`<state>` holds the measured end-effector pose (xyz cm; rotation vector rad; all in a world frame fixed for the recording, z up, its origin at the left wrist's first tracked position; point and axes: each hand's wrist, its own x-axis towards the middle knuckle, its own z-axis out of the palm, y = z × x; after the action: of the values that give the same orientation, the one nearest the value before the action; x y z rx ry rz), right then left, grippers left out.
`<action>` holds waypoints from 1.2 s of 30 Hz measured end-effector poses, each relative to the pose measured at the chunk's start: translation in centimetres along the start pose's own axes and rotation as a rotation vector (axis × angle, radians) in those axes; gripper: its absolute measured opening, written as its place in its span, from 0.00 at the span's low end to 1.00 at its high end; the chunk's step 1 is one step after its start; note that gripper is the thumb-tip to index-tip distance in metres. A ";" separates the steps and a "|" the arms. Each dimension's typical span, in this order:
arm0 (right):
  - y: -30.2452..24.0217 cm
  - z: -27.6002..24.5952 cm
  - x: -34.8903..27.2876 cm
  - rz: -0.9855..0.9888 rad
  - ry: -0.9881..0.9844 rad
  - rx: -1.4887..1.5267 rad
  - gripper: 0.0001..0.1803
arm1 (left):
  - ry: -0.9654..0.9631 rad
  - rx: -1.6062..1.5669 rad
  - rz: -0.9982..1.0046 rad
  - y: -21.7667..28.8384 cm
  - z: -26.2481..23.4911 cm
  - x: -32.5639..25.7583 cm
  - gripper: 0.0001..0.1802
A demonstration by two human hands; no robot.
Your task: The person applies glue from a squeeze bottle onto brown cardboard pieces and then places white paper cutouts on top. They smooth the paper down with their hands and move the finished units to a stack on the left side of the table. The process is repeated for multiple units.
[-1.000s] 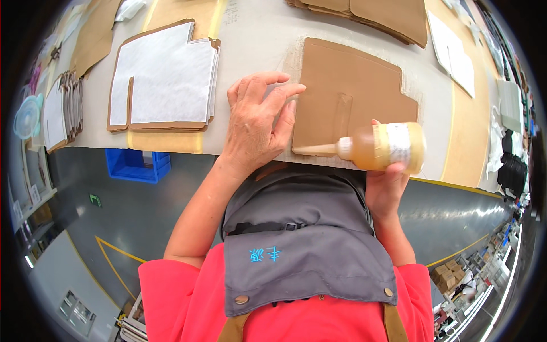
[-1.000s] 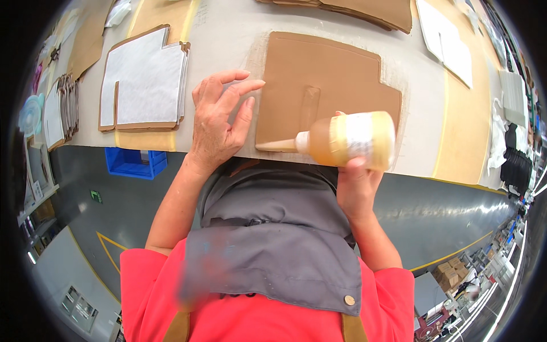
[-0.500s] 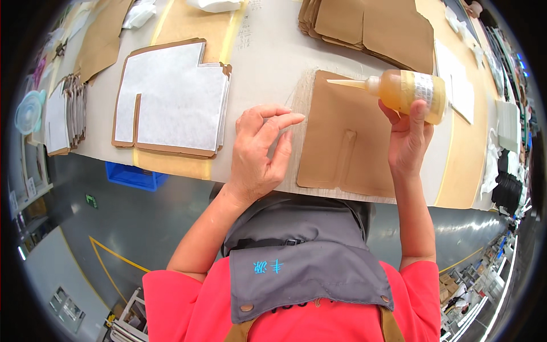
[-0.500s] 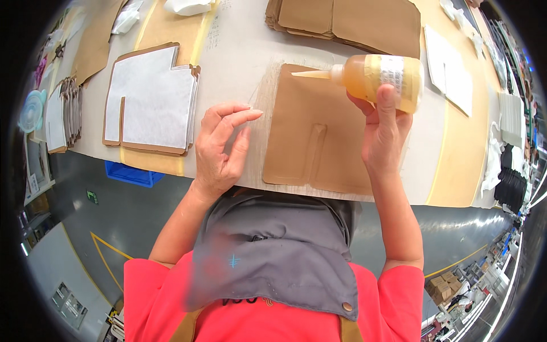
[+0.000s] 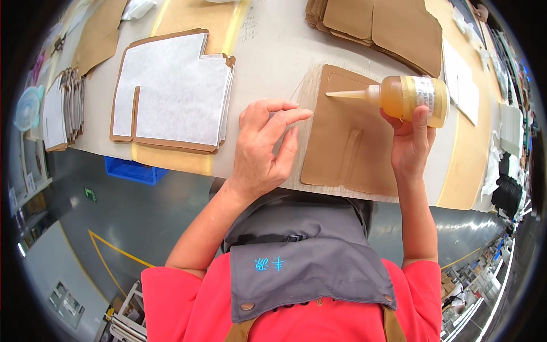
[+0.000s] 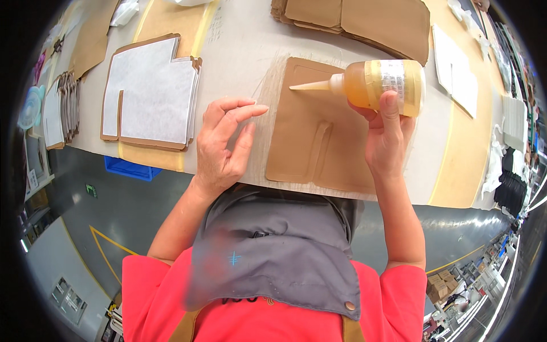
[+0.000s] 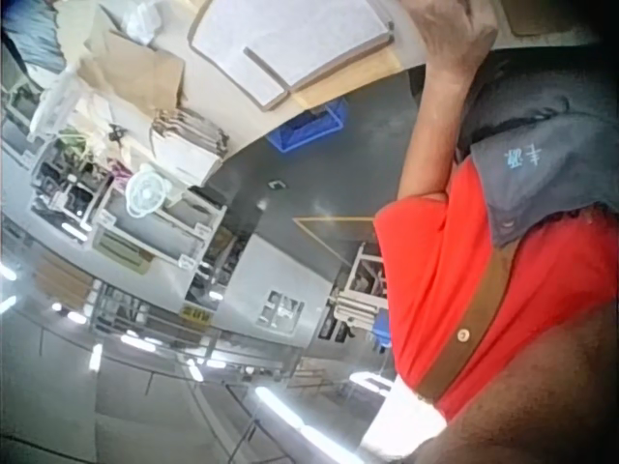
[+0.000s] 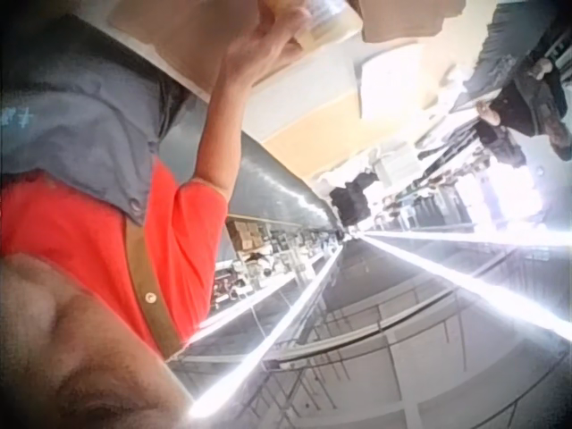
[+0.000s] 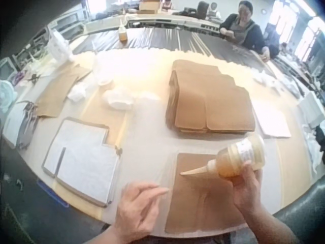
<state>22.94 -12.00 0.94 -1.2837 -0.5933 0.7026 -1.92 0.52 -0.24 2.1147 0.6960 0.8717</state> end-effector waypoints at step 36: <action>-3.6 -5.9 -10.5 0.116 0.200 0.219 0.45 | 0.005 0.052 -0.006 0.0 0.2 -0.2 0.15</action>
<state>20.89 -24.14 3.27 -1.1726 -0.2733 0.7040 -1.93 0.31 -0.38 2.1559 0.7341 0.8650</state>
